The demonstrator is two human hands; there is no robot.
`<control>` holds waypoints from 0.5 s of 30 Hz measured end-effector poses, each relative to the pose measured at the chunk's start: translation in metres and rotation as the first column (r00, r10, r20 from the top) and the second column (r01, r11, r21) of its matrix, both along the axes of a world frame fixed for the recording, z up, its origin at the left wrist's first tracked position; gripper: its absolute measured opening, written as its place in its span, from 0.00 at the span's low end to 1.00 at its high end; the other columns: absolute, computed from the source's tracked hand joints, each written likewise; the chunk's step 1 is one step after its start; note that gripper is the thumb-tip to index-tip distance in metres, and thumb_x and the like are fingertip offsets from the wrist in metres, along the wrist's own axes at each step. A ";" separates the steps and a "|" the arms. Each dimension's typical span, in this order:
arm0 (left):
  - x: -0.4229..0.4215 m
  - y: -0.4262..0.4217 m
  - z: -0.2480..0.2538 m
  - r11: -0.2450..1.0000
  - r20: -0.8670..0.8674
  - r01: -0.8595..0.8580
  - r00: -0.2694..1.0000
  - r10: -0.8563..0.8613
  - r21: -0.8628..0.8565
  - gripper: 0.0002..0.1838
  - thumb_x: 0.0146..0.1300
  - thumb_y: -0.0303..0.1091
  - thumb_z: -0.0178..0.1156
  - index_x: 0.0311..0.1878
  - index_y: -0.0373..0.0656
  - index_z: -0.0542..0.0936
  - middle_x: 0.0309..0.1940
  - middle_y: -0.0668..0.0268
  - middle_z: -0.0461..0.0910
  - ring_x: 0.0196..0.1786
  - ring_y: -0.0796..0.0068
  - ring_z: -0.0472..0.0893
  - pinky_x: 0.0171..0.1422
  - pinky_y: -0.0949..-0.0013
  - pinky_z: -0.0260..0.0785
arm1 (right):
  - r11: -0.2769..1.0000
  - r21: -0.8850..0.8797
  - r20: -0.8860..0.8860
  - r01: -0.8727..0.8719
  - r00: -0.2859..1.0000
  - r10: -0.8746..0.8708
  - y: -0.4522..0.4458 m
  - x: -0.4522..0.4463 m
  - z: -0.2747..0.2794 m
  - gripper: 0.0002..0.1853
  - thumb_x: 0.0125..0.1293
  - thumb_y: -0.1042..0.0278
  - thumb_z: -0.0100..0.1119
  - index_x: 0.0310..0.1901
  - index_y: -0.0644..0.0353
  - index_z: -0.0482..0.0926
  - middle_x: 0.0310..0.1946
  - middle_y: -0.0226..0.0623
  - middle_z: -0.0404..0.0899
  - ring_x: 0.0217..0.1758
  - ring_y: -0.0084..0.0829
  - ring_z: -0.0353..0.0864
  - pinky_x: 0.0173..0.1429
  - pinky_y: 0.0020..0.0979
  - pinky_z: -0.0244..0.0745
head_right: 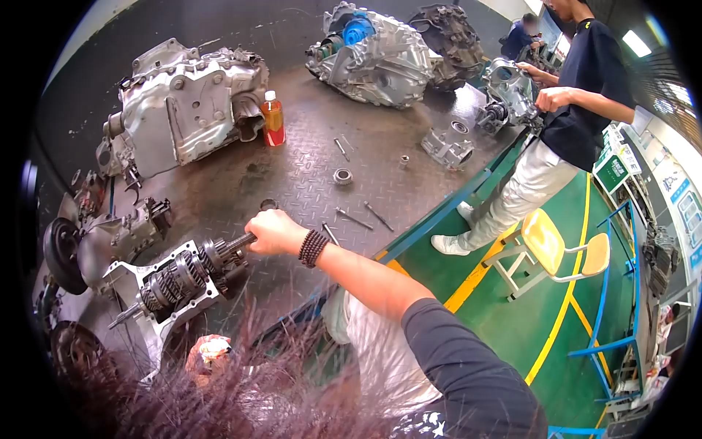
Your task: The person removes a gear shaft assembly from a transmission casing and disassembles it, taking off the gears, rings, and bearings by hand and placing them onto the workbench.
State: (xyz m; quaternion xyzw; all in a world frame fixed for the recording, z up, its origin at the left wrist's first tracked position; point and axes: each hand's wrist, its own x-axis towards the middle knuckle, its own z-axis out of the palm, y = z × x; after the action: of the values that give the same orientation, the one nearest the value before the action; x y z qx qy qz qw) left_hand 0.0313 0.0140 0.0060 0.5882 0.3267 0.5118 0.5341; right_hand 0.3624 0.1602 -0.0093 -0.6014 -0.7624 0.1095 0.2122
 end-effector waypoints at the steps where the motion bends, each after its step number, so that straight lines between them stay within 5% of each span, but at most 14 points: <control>1: 0.000 0.000 0.001 1.000 0.008 0.003 1.000 -0.003 -0.015 0.20 0.62 0.36 0.77 0.54 0.36 0.87 0.46 0.55 0.87 0.43 0.72 0.86 0.46 0.73 0.75 | 1.000 -0.009 0.012 0.002 1.000 -0.002 0.001 -0.001 0.002 0.13 0.59 0.57 0.67 0.35 0.60 0.88 0.30 0.53 0.88 0.39 0.56 0.89 0.49 0.51 0.85; 15: 0.000 0.000 -0.001 1.000 0.003 -0.004 1.000 0.004 -0.016 0.20 0.62 0.36 0.76 0.53 0.35 0.88 0.46 0.56 0.87 0.43 0.74 0.86 0.45 0.74 0.76 | 1.000 0.001 0.007 0.001 1.000 -0.001 0.001 0.000 0.002 0.13 0.60 0.58 0.67 0.34 0.60 0.87 0.29 0.53 0.87 0.38 0.56 0.89 0.49 0.51 0.85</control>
State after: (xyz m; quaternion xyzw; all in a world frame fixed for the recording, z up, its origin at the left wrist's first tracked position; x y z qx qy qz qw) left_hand 0.0311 0.0139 0.0048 0.5823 0.3313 0.5111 0.5384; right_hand 0.3624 0.1608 -0.0077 -0.6022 -0.7629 0.1067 0.2098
